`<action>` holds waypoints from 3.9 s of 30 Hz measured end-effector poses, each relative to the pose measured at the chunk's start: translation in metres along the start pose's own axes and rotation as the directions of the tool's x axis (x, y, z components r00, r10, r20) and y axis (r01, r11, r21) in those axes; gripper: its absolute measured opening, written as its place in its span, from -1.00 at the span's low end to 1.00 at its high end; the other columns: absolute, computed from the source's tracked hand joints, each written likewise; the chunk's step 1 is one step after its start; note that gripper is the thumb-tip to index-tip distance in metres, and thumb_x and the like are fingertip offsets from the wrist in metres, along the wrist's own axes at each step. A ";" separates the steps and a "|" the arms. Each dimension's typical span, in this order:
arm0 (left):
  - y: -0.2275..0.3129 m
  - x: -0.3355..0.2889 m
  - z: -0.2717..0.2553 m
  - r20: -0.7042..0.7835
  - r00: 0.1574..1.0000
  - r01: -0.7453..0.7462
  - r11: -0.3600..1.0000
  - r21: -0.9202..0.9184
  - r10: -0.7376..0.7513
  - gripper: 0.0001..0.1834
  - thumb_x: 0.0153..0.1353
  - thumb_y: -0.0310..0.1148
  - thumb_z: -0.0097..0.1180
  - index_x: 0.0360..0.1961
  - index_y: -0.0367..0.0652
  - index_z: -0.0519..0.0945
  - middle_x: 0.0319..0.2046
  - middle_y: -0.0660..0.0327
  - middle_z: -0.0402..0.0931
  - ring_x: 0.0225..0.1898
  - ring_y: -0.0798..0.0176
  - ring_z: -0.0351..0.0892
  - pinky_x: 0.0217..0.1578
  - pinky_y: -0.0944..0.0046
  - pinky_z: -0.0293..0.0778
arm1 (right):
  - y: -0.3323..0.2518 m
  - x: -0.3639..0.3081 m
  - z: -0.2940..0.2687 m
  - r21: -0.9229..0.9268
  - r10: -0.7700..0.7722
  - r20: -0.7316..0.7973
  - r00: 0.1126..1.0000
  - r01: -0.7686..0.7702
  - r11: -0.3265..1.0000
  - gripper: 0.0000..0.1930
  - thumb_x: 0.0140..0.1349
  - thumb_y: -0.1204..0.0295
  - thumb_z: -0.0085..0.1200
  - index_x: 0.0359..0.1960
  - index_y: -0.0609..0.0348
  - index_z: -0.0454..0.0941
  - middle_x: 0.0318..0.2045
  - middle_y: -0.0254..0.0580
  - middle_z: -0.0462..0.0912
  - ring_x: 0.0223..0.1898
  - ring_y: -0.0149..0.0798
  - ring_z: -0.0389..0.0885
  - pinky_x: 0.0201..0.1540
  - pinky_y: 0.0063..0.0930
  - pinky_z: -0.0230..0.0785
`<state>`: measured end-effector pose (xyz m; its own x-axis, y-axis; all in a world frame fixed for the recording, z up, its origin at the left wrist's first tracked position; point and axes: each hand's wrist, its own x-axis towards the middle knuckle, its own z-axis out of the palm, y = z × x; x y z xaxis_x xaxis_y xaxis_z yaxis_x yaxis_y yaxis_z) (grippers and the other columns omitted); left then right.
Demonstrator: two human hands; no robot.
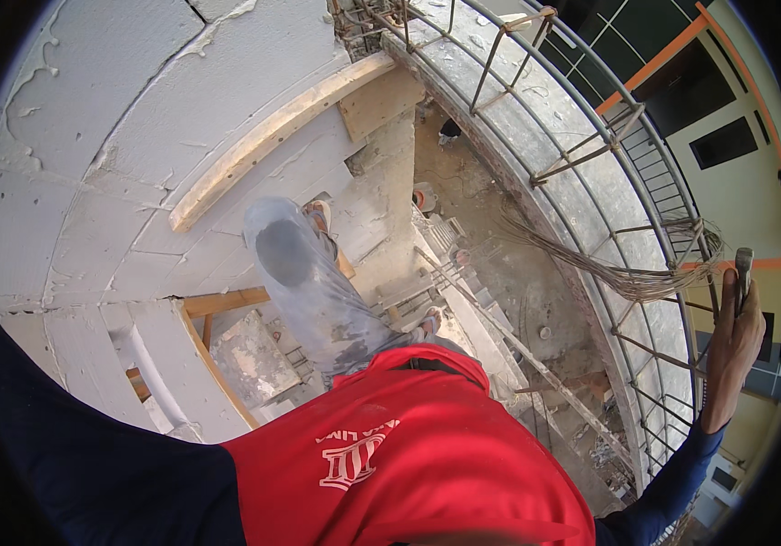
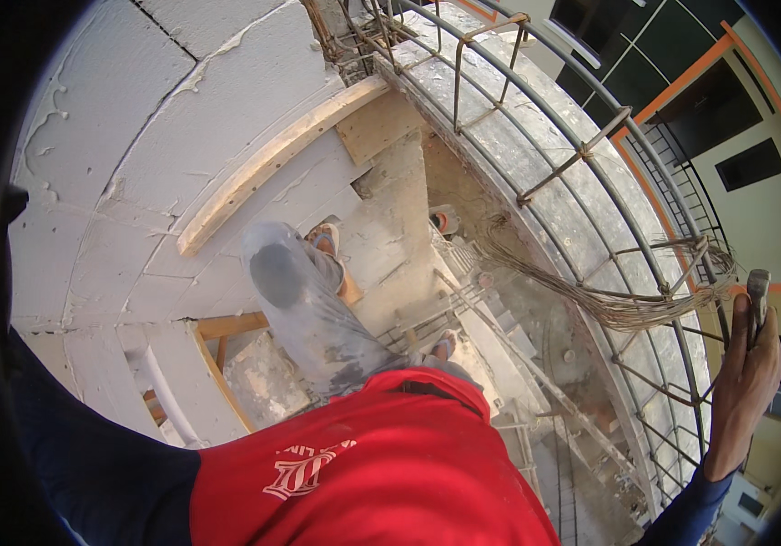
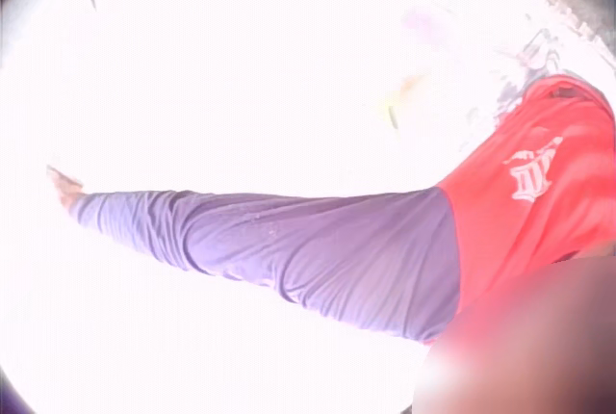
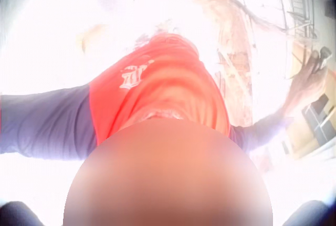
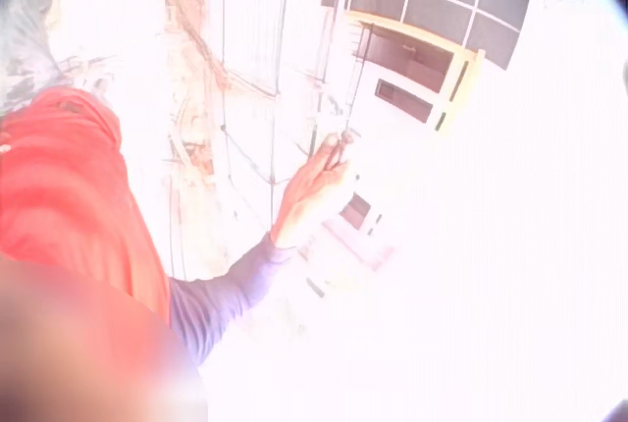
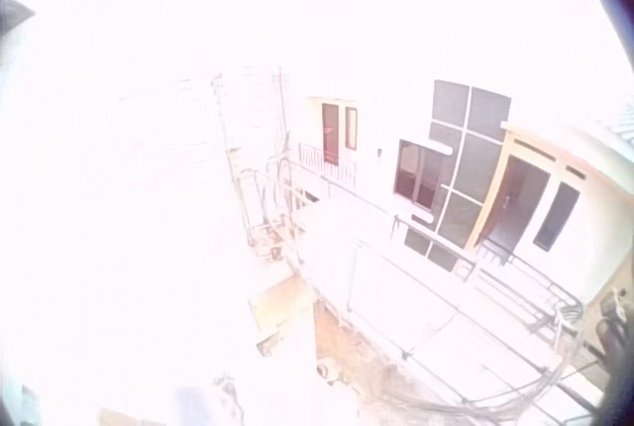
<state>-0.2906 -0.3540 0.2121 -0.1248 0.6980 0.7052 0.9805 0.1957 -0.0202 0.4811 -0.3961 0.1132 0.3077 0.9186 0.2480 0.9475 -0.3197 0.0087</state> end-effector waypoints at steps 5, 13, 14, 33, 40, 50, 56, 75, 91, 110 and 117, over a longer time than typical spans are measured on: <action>-0.012 -0.101 -0.010 0.169 0.968 0.196 0.980 -0.041 -0.186 -0.64 0.48 -0.14 0.07 -0.09 -0.29 0.47 -0.23 -0.04 0.51 -0.27 0.04 0.54 -0.19 0.08 0.43 | 0.012 0.002 0.030 0.196 0.021 -0.125 0.992 0.004 0.981 -0.52 0.54 0.05 0.03 -0.02 0.35 0.58 -0.43 -0.14 0.58 -0.39 -0.32 0.45 -0.31 -0.32 0.33; -0.001 -0.169 0.001 0.318 0.877 0.398 0.915 -0.063 -0.360 -0.60 0.49 -0.11 0.04 0.00 -0.31 0.46 -0.13 -0.07 0.49 -0.17 0.02 0.53 -0.11 0.08 0.41 | 0.038 -0.003 0.022 0.105 0.205 -0.166 0.965 -0.190 0.976 -0.55 0.55 0.04 -0.01 -0.15 0.26 0.60 -0.48 -0.35 0.48 -0.42 -0.47 0.38 -0.37 -0.46 0.23; 0.000 -0.173 0.003 0.325 0.868 0.417 0.906 -0.069 -0.375 -0.59 0.49 -0.11 0.03 0.01 -0.31 0.45 -0.12 -0.07 0.49 -0.16 0.02 0.53 -0.10 0.08 0.41 | 0.043 -0.002 0.017 0.066 0.274 -0.149 0.950 -0.267 0.961 -0.53 0.55 0.01 -0.01 -0.19 0.25 0.59 -0.51 -0.38 0.44 -0.44 -0.48 0.35 -0.39 -0.47 0.19; -0.014 -0.058 0.030 0.380 0.820 0.482 0.875 -0.055 -0.428 -0.45 0.52 -0.04 -0.04 0.22 -0.35 0.41 0.11 -0.13 0.45 0.07 -0.02 0.50 0.11 0.07 0.37 | 0.079 -0.022 0.046 0.146 0.344 -0.106 0.933 -0.328 0.933 -0.53 0.45 0.11 0.15 0.00 0.39 0.59 -0.28 -0.02 0.67 -0.27 -0.15 0.54 -0.15 -0.24 0.36; -0.046 0.114 -0.027 0.429 0.809 0.441 0.897 0.010 -0.402 -0.39 0.53 -0.02 -0.06 0.30 -0.37 0.40 0.20 -0.16 0.43 0.15 -0.03 0.49 0.19 0.07 0.36 | 0.055 -0.015 0.046 -0.091 0.369 0.047 0.928 -0.364 0.927 -0.53 0.39 0.09 0.18 0.04 0.30 0.56 -0.34 0.22 0.66 -0.27 0.26 0.62 -0.20 0.01 0.38; -0.045 0.244 -0.112 0.320 0.799 0.492 0.860 0.138 -0.509 -0.32 0.55 0.00 -0.10 0.40 -0.41 0.36 0.34 -0.18 0.38 0.32 -0.02 0.42 0.34 0.07 0.27 | 0.029 -0.002 0.030 -0.060 0.439 0.121 0.890 -0.435 0.898 -0.64 0.31 0.14 0.21 -0.11 0.16 0.50 -0.31 0.14 0.69 -0.26 0.26 0.67 -0.21 0.06 0.46; -0.004 0.252 -0.111 0.491 0.726 0.575 0.817 -0.049 -0.482 -0.37 0.56 -0.05 -0.15 0.28 -0.49 0.42 0.13 -0.06 0.52 0.09 0.07 0.48 0.21 0.13 0.32 | 0.023 0.005 0.023 -0.070 0.428 0.187 0.884 -0.422 0.904 -0.69 0.31 0.18 0.18 -0.13 0.13 0.47 -0.31 0.10 0.70 -0.24 0.25 0.68 -0.20 0.08 0.47; 0.009 0.251 -0.120 0.688 0.609 0.716 0.647 -0.263 -0.395 -0.64 0.59 -0.24 -0.21 -0.16 -0.36 0.48 -0.28 0.05 0.43 -0.18 0.14 0.36 -0.01 0.15 0.27 | 0.029 0.017 0.048 -0.162 0.644 0.394 0.656 -0.640 0.751 -0.54 0.48 -0.01 -0.04 -0.13 0.22 0.55 -0.21 0.32 0.72 -0.09 0.37 0.69 0.00 0.20 0.48; 0.042 0.393 -0.070 0.679 0.709 0.627 -0.272 -0.730 -0.191 -0.63 0.57 -0.12 -0.17 -0.44 0.05 0.20 -0.50 0.37 0.12 -0.41 0.44 0.16 -0.34 0.33 0.28 | -0.251 0.243 -0.244 0.831 0.240 -0.165 0.957 0.004 0.557 -0.63 0.56 0.18 0.01 -0.34 0.23 0.46 -0.46 -0.42 0.36 -0.42 -0.54 0.22 -0.36 -0.53 0.07; 0.161 0.405 -0.058 0.692 0.569 0.806 -0.471 -0.359 0.445 -0.62 0.61 0.02 -0.33 -0.19 -0.03 0.35 -0.27 0.35 0.21 -0.24 0.45 0.33 -0.21 0.38 0.44 | -0.580 0.193 -0.386 0.919 -0.399 0.368 0.840 -0.395 0.018 -0.60 0.28 0.35 0.39 0.07 0.28 0.63 -0.30 -0.28 0.69 -0.38 -0.47 0.55 -0.36 -0.45 0.47; 0.158 0.403 -0.054 0.642 0.626 0.777 -0.415 -0.473 0.443 -0.61 0.63 -0.02 -0.32 -0.06 -0.09 0.40 -0.14 0.33 0.31 -0.08 0.51 0.31 -0.11 0.43 0.43 | -0.588 0.202 -0.395 0.925 -0.403 0.368 0.838 -0.286 0.252 -0.79 0.38 0.46 0.23 -0.06 0.34 0.60 -0.33 -0.25 0.69 -0.38 -0.48 0.57 -0.31 -0.48 0.46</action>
<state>-0.1779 -0.0794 0.5312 0.2581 0.9659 -0.0219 -0.4322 0.1357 0.8915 -0.0483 -0.1147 0.5410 -0.0916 0.9840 -0.1526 0.2314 -0.1281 -0.9644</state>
